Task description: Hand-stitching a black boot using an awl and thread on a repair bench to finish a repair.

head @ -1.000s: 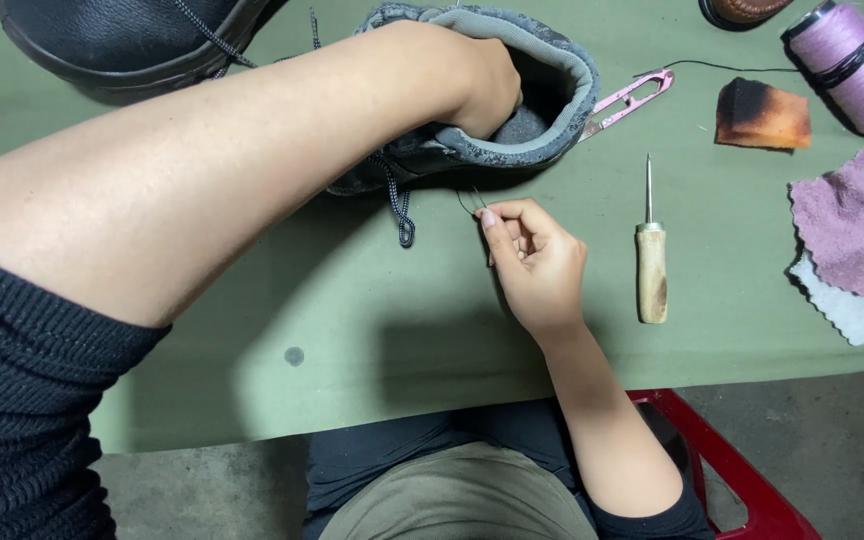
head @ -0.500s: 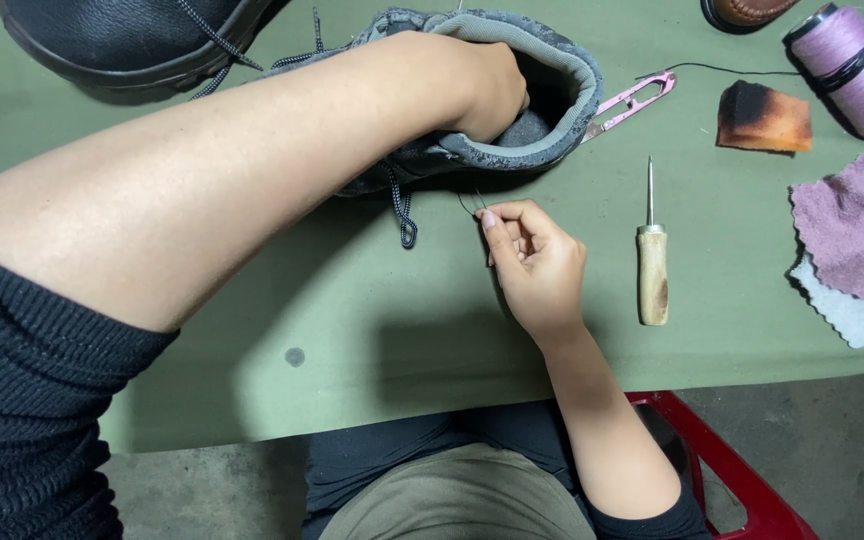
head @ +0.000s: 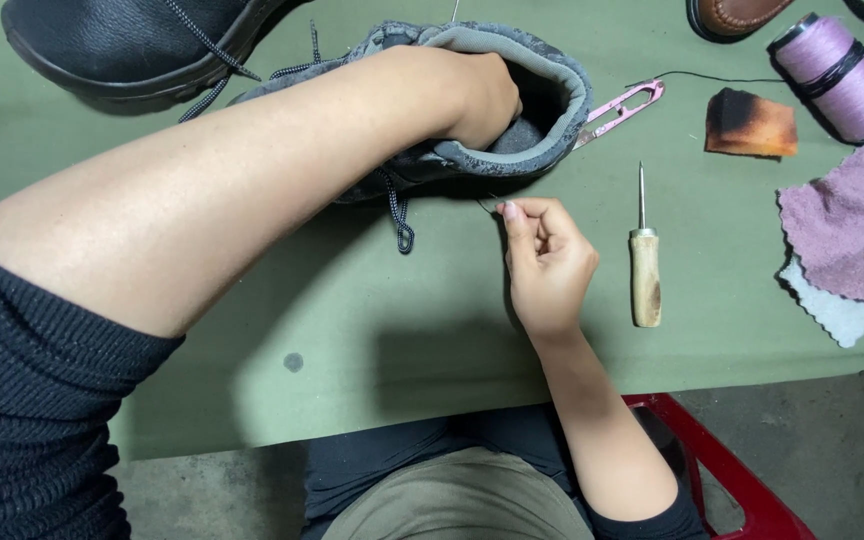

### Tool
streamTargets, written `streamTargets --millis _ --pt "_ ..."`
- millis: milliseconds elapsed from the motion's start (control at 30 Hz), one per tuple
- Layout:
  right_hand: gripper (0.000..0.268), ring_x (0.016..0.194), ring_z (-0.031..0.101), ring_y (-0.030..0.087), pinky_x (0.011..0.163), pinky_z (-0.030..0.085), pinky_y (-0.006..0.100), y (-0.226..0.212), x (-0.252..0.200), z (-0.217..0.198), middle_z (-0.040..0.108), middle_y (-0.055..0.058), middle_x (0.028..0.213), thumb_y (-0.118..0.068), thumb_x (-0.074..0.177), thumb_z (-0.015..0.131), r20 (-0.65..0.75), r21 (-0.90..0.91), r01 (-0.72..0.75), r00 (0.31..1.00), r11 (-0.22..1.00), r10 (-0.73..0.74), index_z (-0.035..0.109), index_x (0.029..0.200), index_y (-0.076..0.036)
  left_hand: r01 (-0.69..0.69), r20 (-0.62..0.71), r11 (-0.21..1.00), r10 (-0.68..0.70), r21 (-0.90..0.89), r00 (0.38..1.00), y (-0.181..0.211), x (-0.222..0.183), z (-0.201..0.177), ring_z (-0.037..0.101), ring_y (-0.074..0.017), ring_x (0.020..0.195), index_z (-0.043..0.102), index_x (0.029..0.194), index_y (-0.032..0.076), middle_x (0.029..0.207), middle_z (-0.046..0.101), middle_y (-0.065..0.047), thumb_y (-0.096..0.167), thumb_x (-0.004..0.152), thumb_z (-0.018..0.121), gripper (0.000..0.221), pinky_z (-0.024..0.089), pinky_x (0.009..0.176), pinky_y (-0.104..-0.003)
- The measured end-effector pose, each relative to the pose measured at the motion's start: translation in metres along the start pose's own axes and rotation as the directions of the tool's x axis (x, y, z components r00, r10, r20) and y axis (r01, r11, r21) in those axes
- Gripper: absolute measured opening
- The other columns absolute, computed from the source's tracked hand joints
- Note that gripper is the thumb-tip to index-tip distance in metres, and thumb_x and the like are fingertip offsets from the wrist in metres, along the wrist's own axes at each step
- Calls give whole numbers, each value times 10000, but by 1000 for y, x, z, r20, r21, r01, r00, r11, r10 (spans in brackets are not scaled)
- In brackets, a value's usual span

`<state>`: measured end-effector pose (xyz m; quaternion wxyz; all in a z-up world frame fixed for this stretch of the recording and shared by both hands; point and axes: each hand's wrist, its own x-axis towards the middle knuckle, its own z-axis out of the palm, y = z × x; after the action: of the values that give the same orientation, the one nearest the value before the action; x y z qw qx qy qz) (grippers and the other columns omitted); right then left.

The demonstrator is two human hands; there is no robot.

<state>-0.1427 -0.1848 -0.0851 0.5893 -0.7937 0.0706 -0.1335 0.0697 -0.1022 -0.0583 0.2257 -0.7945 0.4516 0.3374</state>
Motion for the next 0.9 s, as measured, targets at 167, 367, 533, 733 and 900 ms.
streamTargets --millis 167,367,533,733,900 --pt "145 577 319 7 563 302 192 1 1 -1 418 -117 618 -182 1056 638 31 -69 -68 997 995 70 736 984 -103 44 -13 998 -45 -55 999 3 -8 -1 683 -395 1084 625 1356 170 1220 718 -97 172 962 445 434 546 920 -523" --pt "97 601 367 8 575 341 192 3 0 -3 486 -101 650 -178 1018 701 73 -65 -71 994 995 76 745 974 -104 80 -14 986 -83 -149 996 5 -22 -11 696 -375 951 749 1072 50 1057 741 -151 171 935 495 312 562 812 -504" --pt "121 632 364 -17 558 288 174 17 5 -8 442 -95 666 -152 1023 701 -140 175 -83 984 981 108 695 951 -55 103 2 958 -106 -268 994 17 -54 -33 646 -313 844 704 1005 69 996 698 -103 217 976 518 239 525 755 -456" --pt "84 609 362 -8 567 323 172 17 4 -6 451 -104 649 -155 1005 701 -106 134 -151 981 979 165 733 1000 -78 158 -355 983 -180 -90 917 52 -68 -36 718 -313 945 728 975 217 1019 722 -9 -13 915 550 297 542 717 -395" --pt "153 607 357 4 592 330 177 2 0 -12 424 -104 645 -177 1010 684 -15 36 -151 988 988 152 774 1090 -83 372 -784 920 -144 118 604 61 -152 -8 643 -214 686 680 683 330 701 669 79 156 801 710 212 429 568 -332"
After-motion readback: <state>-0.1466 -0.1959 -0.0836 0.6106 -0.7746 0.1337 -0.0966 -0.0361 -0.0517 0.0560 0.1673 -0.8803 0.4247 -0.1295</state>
